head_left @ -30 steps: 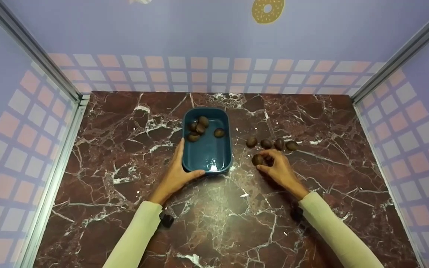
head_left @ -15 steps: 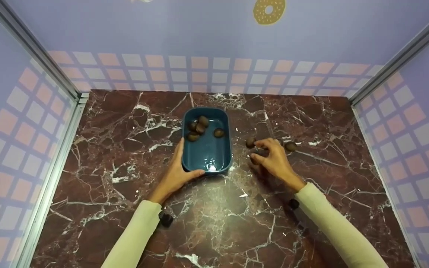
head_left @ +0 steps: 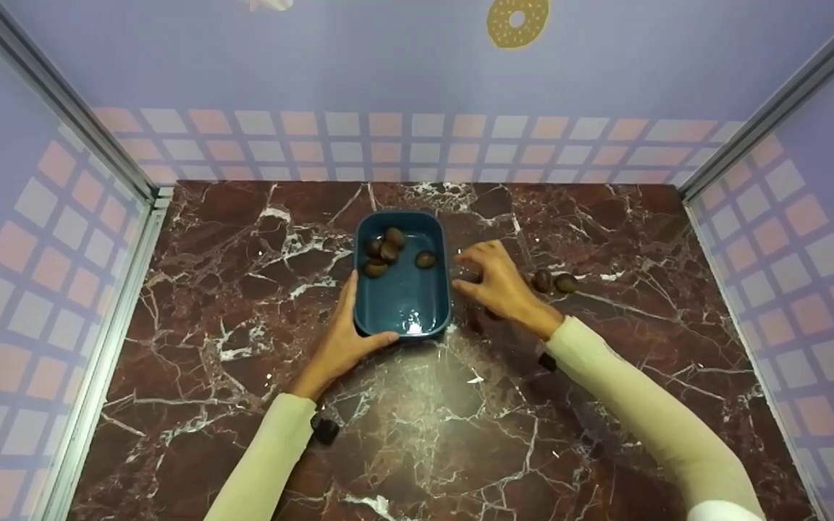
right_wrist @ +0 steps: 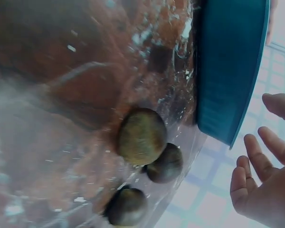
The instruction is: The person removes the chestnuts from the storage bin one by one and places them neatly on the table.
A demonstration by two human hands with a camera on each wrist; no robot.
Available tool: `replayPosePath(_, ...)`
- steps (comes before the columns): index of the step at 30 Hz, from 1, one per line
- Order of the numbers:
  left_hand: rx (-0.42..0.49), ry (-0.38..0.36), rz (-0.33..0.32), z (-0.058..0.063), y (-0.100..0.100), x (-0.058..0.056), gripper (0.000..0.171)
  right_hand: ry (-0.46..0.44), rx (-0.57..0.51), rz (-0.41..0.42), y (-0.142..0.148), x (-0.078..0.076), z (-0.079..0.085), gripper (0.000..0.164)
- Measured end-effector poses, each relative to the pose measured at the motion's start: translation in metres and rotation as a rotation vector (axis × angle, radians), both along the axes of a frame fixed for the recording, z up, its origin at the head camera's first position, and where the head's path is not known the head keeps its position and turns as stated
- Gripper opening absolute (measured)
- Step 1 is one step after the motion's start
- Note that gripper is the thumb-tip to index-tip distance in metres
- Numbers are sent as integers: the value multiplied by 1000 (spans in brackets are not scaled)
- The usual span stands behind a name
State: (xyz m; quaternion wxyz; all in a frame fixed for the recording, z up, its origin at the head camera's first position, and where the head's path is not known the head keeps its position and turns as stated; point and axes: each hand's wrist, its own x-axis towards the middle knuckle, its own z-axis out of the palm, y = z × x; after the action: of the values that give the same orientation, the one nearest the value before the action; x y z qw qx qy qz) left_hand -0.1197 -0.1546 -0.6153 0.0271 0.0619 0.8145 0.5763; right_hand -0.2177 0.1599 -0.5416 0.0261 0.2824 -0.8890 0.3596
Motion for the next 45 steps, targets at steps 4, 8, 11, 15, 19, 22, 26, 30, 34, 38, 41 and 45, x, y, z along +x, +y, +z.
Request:
replayPosePath(4,7,1,3,0,-1,1,138,11,21,58,-13,-12,1,42)
replayPosePath(8,4,-9,2,0,-1,2,138,8,81,90,-24,-22,-1,43)
replayPosePath(11,7,-12,3,0,-1,1,137,1,138,95,-30,-29,-2,43)
replayPosePath(15,9,-13,-2,1,-1,1,137,-61,177,86,-36,-38,-4,45)
replayPosePath(19,5,-6,3,1,0,2,136,-129,184,100,-40,-43,-8,49)
replayPosePath(22,6,2,7,2,1,2,137,-124,205,117,-44,-44,-10,51)
replayPosePath(26,5,4,7,2,1,1,139,-98,217,131,-47,-45,-12,52)
replayPosePath(30,5,4,3,1,0,1,140,-125,175,134,-50,-44,-14,49)
replayPosePath(34,8,8,0,1,-1,2,139,-141,170,114,-53,-41,-17,50)
replayPosePath(38,7,8,4,0,-1,1,139,-137,239,75,-59,-39,-17,49)
replayPosePath(41,0,6,4,1,-1,1,139,-138,296,43,-64,-37,-15,44)
replayPosePath(45,-3,1,7,1,-1,1,139,-121,360,15,-69,-35,-14,39)
